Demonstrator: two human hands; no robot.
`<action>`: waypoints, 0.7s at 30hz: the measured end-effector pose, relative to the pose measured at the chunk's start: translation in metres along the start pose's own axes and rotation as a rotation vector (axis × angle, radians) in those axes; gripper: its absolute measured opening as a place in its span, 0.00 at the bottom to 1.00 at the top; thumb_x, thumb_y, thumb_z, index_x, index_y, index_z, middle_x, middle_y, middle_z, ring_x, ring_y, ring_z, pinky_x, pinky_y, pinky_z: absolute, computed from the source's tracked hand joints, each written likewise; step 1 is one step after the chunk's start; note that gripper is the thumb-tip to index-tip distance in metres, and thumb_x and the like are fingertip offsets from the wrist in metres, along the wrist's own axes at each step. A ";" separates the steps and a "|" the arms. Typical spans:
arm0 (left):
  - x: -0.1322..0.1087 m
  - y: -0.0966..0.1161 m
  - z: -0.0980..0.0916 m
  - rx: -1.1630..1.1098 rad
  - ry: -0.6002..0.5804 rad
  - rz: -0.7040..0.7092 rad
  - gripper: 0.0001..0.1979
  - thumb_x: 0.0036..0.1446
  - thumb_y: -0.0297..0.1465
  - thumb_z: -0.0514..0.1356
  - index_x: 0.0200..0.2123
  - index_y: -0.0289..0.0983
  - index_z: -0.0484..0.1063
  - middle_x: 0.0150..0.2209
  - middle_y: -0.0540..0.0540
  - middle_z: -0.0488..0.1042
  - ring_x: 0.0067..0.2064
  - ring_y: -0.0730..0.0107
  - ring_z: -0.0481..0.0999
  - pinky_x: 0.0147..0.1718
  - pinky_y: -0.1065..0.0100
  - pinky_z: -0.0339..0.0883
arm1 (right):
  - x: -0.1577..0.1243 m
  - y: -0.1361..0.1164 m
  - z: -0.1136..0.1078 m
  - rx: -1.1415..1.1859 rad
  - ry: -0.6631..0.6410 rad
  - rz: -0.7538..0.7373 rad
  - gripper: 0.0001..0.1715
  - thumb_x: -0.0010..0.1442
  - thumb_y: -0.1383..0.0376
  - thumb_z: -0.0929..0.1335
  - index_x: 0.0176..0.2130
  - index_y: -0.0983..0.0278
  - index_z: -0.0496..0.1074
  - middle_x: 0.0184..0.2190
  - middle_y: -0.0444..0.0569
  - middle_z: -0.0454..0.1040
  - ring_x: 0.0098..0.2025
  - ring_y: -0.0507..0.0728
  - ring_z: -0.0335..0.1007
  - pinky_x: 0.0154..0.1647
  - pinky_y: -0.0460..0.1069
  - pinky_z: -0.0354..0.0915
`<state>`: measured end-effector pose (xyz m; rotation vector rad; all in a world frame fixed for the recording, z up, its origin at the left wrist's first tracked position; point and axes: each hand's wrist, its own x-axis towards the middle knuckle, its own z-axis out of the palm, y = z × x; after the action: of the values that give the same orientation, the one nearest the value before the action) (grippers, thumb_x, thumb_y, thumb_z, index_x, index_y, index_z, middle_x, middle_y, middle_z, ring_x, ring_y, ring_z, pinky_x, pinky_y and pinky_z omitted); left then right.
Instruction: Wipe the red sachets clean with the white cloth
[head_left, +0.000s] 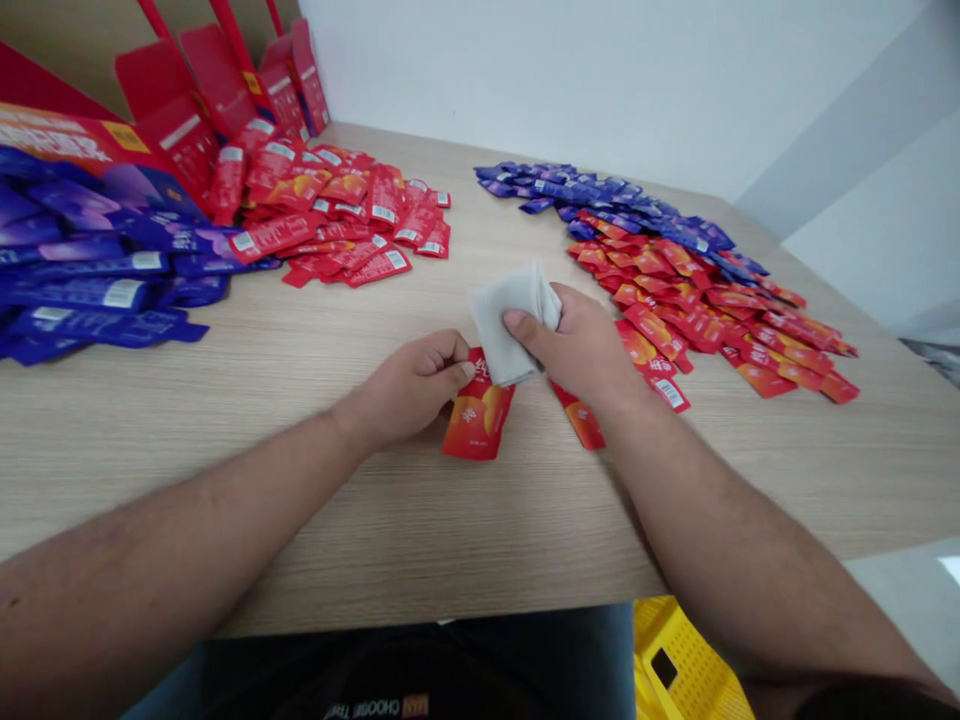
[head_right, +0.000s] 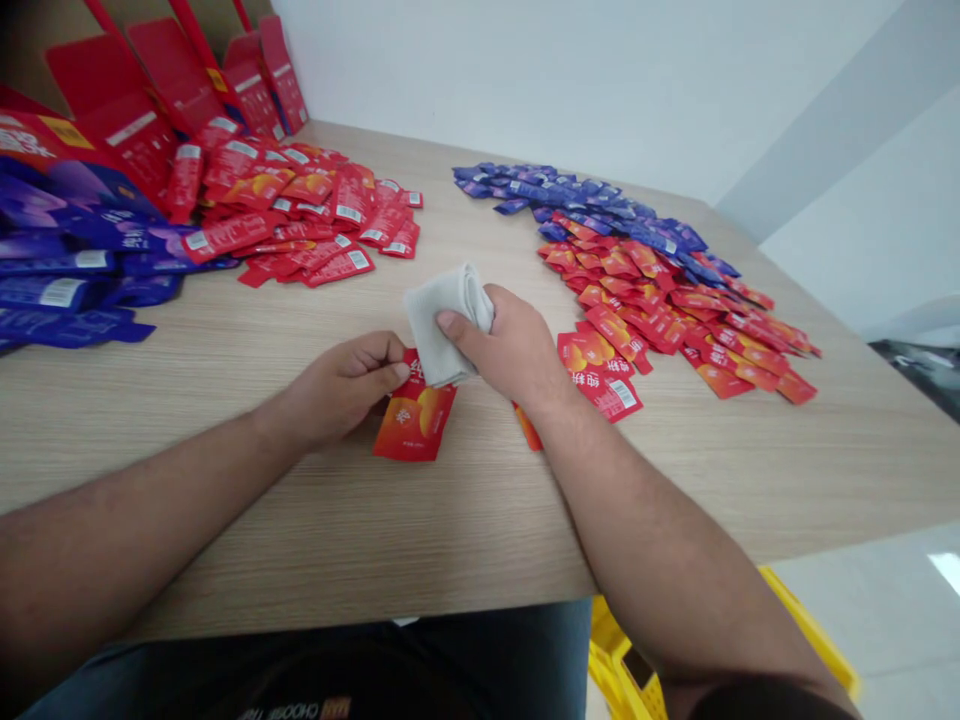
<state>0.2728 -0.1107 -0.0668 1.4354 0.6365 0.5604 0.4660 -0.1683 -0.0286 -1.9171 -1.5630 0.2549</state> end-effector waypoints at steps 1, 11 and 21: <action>0.001 0.001 0.000 -0.085 0.044 -0.036 0.07 0.54 0.29 0.61 0.28 0.38 0.63 0.24 0.54 0.67 0.24 0.75 0.66 0.24 0.73 0.61 | -0.003 -0.003 0.002 -0.014 -0.013 -0.027 0.23 0.60 0.46 0.67 0.38 0.63 0.71 0.31 0.47 0.74 0.33 0.57 0.67 0.32 0.50 0.56; 0.013 0.010 -0.009 -0.424 0.252 -0.147 0.09 0.52 0.25 0.60 0.26 0.38 0.59 0.19 0.55 0.64 0.18 0.77 0.63 0.18 0.75 0.56 | -0.004 -0.004 0.004 -0.142 -0.027 -0.096 0.20 0.62 0.48 0.65 0.35 0.62 0.70 0.33 0.51 0.73 0.35 0.59 0.67 0.34 0.51 0.57; 0.029 0.024 -0.051 -0.148 0.438 -0.045 0.07 0.54 0.30 0.59 0.28 0.39 0.61 0.23 0.53 0.67 0.22 0.73 0.68 0.20 0.72 0.65 | 0.004 0.008 0.008 -0.147 0.030 -0.008 0.17 0.61 0.49 0.65 0.31 0.60 0.67 0.30 0.49 0.72 0.32 0.58 0.66 0.31 0.50 0.55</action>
<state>0.2582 -0.0527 -0.0460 1.1624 0.9495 0.8789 0.4700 -0.1624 -0.0385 -2.0162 -1.6077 0.1102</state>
